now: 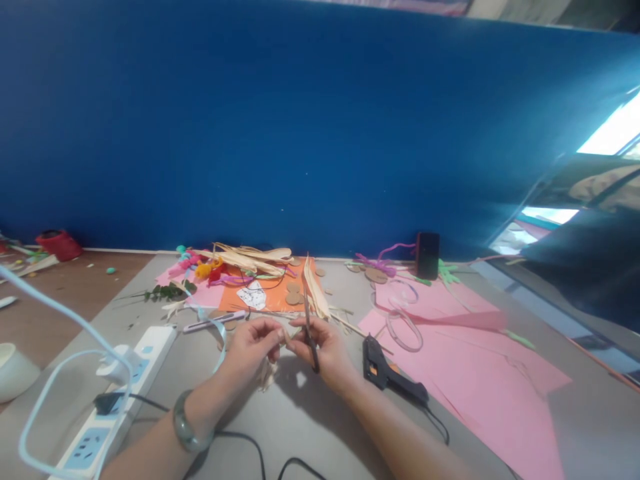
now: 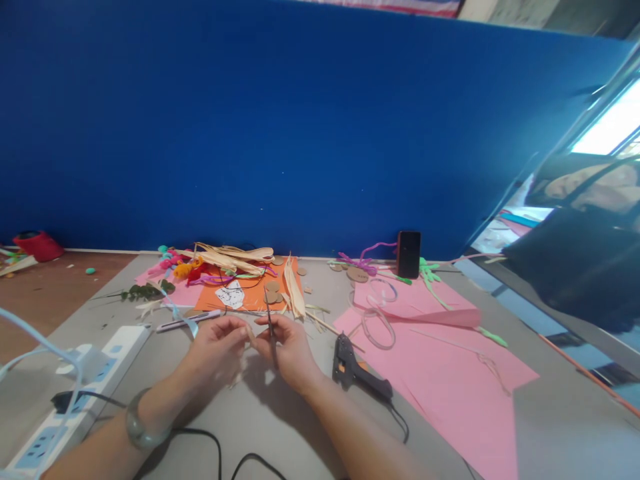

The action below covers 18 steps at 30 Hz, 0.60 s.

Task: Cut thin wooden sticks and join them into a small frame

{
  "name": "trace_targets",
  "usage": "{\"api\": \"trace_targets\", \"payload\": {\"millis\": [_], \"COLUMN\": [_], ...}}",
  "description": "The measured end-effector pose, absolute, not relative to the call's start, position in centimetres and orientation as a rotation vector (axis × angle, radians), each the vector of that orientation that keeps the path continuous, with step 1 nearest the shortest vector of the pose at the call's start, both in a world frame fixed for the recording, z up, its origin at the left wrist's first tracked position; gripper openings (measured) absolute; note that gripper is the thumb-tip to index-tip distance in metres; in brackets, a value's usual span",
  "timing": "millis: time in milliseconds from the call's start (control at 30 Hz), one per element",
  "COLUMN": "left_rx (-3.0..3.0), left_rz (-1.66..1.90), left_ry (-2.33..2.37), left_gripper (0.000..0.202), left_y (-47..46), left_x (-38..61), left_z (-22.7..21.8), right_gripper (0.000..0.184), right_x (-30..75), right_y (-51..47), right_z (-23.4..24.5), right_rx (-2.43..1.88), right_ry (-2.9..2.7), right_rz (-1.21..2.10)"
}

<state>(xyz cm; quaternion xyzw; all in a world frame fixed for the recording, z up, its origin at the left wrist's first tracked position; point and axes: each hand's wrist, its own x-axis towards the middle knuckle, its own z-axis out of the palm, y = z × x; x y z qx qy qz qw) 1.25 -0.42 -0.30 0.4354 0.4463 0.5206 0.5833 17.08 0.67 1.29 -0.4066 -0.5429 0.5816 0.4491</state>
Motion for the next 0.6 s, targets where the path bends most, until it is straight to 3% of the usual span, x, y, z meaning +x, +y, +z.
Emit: {"api": "trace_targets", "payload": {"millis": [433,600], "left_rx": [0.998,1.030], "left_rz": [1.229,1.236], "left_ry": [1.048,1.044], "left_gripper": [0.022,0.019], "left_y": [-0.42,-0.41], "left_x": [1.33,0.75], "left_z": [-0.34,0.16], "right_gripper": [0.045,0.051], "right_x": [17.07,17.63], "right_y": [0.72,0.99], "right_z": [1.07,1.58], "right_rx": [-1.042,-1.034], "right_ry": [-1.428,-1.594], "right_rz": [1.401,1.564]}}
